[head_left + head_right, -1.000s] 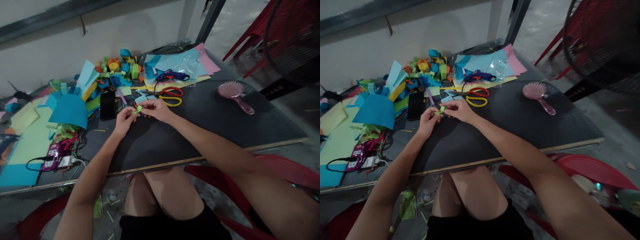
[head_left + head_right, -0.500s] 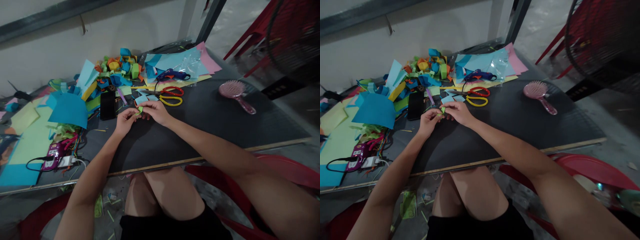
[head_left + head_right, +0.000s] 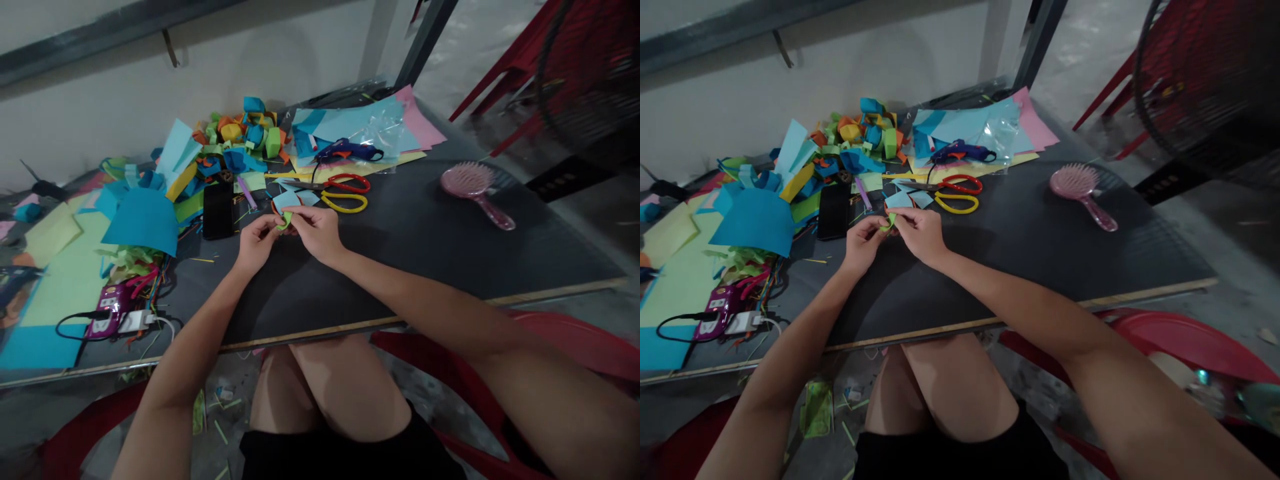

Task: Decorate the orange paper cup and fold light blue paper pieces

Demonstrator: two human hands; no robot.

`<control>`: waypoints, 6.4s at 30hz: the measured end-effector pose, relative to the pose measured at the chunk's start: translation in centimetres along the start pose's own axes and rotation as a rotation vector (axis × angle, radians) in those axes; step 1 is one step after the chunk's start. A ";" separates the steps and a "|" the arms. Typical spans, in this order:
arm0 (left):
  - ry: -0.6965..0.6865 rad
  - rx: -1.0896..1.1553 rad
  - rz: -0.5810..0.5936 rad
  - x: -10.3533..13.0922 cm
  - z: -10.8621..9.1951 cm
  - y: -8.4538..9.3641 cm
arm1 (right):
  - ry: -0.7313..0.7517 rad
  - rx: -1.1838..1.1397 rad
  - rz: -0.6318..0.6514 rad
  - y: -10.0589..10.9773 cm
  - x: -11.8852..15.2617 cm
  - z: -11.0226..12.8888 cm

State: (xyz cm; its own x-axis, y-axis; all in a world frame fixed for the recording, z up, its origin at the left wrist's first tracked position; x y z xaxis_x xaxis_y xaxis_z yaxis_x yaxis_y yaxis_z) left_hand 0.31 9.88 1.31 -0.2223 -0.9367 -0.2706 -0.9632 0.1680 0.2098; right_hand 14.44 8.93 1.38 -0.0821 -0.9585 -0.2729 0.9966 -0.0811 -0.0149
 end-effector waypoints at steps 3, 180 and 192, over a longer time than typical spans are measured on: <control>-0.032 -0.043 -0.034 0.0 0.1 0.6 | -0.174 -0.130 0.132 -1.0 -0.5 -1.2; -0.006 -0.371 -0.041 0.4 -0.6 1.5 | 0.295 0.321 0.356 -0.5 -2.1 0.8; 0.028 -0.353 -0.060 0.4 -0.1 1.6 | 0.443 0.376 0.240 -0.7 -1.0 2.2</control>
State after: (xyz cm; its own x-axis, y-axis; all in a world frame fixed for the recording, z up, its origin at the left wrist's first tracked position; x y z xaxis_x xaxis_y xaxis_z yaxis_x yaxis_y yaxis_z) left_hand -1.27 9.74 1.63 -0.1579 -0.9505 -0.2675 -0.8619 0.0005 0.5071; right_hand 13.81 9.38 3.74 0.2348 -0.7641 -0.6009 0.9092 -0.0461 0.4138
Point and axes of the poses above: each hand's wrist, its own x-axis away from the middle knuckle, its own y-axis out of the back of the hand, z = x × y, the point moved 9 cm from there along -x, towards the middle knuckle, and after that the axes turned 6 degrees about y, right-handed, at the moved point
